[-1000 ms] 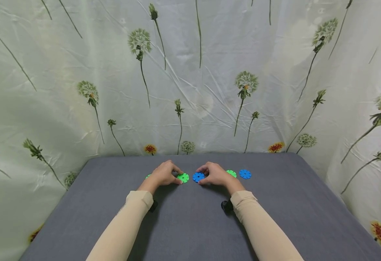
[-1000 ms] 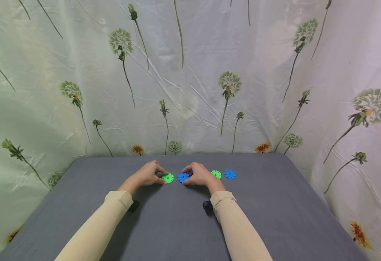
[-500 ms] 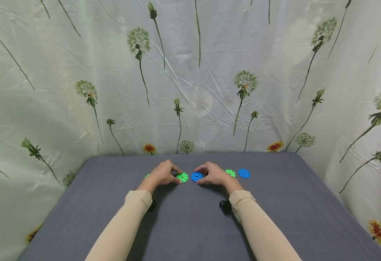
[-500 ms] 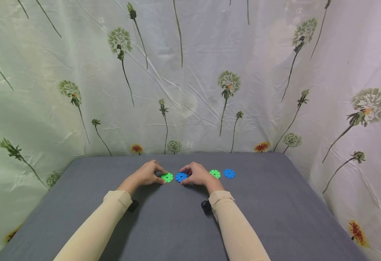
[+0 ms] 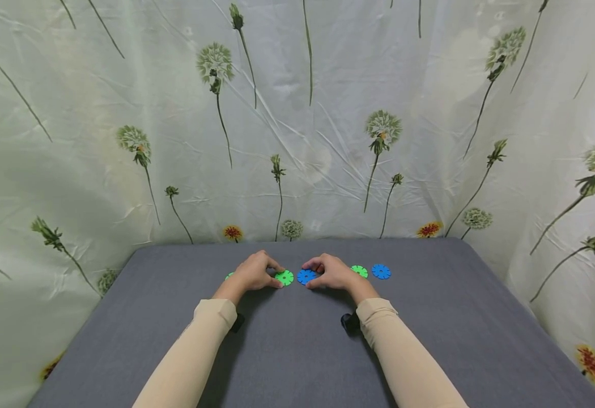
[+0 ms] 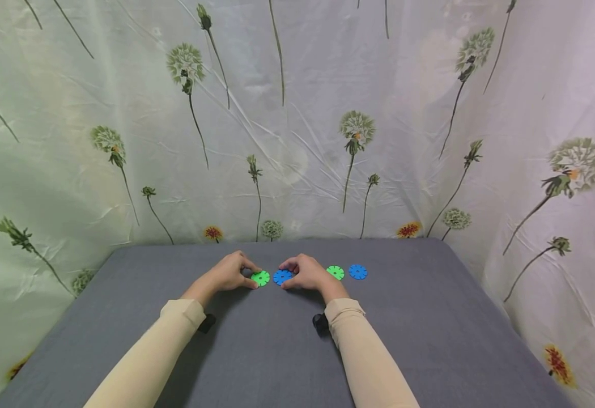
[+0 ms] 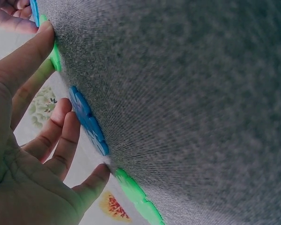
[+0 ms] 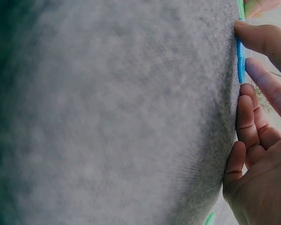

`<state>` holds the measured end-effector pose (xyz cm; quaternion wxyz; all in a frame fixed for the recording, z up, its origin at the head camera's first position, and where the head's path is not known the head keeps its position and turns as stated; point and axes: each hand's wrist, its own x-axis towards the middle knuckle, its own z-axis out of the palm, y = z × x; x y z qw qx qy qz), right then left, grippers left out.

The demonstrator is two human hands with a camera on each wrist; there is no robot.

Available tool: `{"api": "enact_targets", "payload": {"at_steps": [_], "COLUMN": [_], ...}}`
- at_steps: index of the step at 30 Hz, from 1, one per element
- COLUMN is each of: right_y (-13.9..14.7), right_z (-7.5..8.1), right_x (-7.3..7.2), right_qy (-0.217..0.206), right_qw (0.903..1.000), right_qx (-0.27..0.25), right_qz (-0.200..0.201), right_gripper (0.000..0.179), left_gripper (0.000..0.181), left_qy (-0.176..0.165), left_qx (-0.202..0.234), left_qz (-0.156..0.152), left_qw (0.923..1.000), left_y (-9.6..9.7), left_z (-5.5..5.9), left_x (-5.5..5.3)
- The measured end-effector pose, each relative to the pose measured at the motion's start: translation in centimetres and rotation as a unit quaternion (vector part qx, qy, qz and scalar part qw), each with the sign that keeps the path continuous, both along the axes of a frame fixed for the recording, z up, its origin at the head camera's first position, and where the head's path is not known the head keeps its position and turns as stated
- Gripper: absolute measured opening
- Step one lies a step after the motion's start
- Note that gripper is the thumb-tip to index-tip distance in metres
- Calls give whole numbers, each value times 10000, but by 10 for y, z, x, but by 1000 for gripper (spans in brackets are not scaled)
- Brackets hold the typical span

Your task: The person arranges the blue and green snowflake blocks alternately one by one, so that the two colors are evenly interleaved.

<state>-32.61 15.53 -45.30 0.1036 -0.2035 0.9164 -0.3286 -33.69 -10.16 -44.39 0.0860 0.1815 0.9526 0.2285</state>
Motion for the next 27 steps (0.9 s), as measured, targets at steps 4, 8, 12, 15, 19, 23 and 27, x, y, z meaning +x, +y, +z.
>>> {"api": "enact_targets", "payload": {"at_steps": [4, 8, 12, 15, 19, 23, 27], "right_y": [1, 1, 1, 1, 1, 3, 6], "right_z": [-1, 0, 0, -1, -2, -2, 0], "right_x": [1, 1, 1, 1, 1, 2, 3], "right_qy": [-19, -12, 1, 17, 44, -24, -83], "right_qw": [10000, 10000, 10000, 10000, 10000, 9999, 9995], "right_qx": [-14, -39, -69, -74, -82, -151, -294], "right_qz": [-53, -73, -52, -48, -31, -54, -124], "right_gripper": [46, 45, 45, 44, 44, 44, 42], "left_gripper": [35, 35, 35, 35, 35, 35, 36], "left_qy": [-24, -39, -14, 1, 34, 74, 76], "left_qx": [17, 21, 23, 20, -61, -231, -368], "left_qz": [4, 22, 18, -16, -95, -202, -243], "left_qw": [10000, 10000, 10000, 10000, 9999, 9995, 9990], "left_y": [1, 1, 1, 1, 1, 2, 2], "left_z": [1, 2, 2, 2, 3, 5, 6], "left_x": [1, 2, 2, 2, 2, 1, 2]}}
